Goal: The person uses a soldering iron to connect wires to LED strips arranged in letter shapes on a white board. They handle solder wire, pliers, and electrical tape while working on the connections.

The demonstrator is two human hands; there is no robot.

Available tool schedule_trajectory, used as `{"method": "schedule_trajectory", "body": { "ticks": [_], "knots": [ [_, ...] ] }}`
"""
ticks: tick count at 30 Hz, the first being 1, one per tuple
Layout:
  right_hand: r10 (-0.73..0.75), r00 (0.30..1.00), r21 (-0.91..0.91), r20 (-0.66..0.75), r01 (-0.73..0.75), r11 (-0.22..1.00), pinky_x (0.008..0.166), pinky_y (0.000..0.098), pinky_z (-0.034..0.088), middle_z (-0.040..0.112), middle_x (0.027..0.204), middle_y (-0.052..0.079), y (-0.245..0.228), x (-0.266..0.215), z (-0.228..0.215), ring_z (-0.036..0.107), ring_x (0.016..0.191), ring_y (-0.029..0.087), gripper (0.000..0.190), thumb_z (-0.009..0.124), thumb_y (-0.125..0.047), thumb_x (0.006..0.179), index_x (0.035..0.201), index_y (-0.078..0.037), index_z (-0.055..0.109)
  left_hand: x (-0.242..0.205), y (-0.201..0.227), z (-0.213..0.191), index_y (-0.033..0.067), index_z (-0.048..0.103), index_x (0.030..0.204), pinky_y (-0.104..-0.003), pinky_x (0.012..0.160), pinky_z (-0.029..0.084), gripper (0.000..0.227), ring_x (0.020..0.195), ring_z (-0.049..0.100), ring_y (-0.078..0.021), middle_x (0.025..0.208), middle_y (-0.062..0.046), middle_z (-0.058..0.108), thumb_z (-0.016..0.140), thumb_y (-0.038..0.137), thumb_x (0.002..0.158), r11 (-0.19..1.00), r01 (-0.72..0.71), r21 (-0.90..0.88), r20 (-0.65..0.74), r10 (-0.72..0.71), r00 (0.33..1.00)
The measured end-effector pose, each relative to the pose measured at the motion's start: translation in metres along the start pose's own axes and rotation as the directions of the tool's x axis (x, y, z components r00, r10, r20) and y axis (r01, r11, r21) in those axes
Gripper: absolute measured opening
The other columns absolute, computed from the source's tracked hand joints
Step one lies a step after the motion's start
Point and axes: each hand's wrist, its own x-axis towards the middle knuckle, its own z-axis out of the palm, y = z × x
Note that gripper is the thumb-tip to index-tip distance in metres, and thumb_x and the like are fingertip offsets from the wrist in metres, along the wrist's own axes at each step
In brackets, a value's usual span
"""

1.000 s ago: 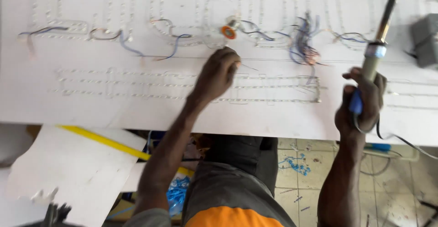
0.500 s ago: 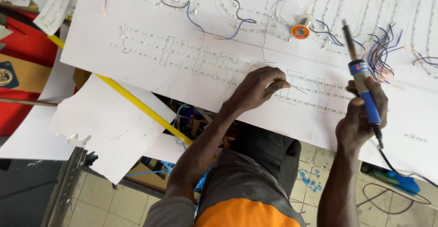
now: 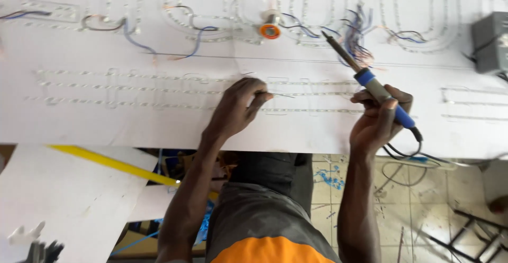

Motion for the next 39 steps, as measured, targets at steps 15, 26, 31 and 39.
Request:
{"method": "schedule_trajectory", "body": {
  "ticks": [15, 26, 31, 39],
  "knots": [
    [0.223, 0.908, 0.223, -0.355, -0.149, 0.963, 0.076, 0.0359, 0.072, 0.072, 0.079, 0.016, -0.01, 0.025, -0.055, 0.081, 0.081, 0.027, 0.06, 0.053, -0.07, 0.105, 0.123, -0.014, 0.065, 0.025, 0.012, 0.029, 0.0095, 0.066, 0.096, -0.042, 0.093, 0.065, 0.017, 0.08, 0.072, -0.0245, 0.078, -0.002, 0.06, 0.078, 0.002, 0.105, 0.996, -0.084, 0.042, -0.009, 0.084, 0.996],
    [0.26, 0.929, 0.191, -0.265, -0.214, 0.958, 0.073, 0.0357, 0.073, 0.078, 0.093, 0.025, -0.01, -0.001, -0.032, 0.083, 0.089, 0.03, 0.046, 0.059, -0.048, 0.116, 0.136, -0.006, 0.063, 0.02, 0.013, 0.055, 0.0086, 0.07, 0.098, -0.041, 0.083, 0.062, 0.012, 0.07, 0.066, -0.0225, 0.068, -0.001, 0.054, 0.078, 0.007, 0.106, 0.999, -0.038, 0.033, 0.009, 0.038, 0.999],
    [0.23, 0.965, 0.145, -0.127, -0.211, 0.967, 0.08, 0.0347, 0.074, 0.079, 0.109, 0.026, -0.013, -0.004, -0.026, 0.082, 0.106, 0.029, 0.054, 0.06, -0.046, 0.116, 0.145, -0.001, 0.062, 0.025, 0.022, 0.075, 0.0086, 0.073, 0.1, -0.041, 0.085, 0.063, 0.009, 0.073, 0.067, -0.0234, 0.07, -0.002, 0.057, 0.078, 0.01, 0.107, 0.997, -0.07, 0.04, 0.011, 0.069, 0.998],
    [0.012, 0.957, -0.014, -0.288, -0.016, 1.0, 0.067, 0.0409, 0.07, 0.068, 0.1, 0.019, -0.005, -0.015, -0.049, 0.075, 0.081, 0.029, 0.024, 0.066, -0.019, 0.111, 0.127, -0.001, 0.062, 0.034, 0.039, 0.107, 0.0069, 0.074, 0.104, -0.048, 0.087, 0.06, 0.006, 0.08, 0.069, -0.0308, 0.072, -0.004, 0.056, 0.077, 0.011, 0.107, 0.997, -0.067, 0.043, 0.082, 0.063, 0.995]
  ]
}}
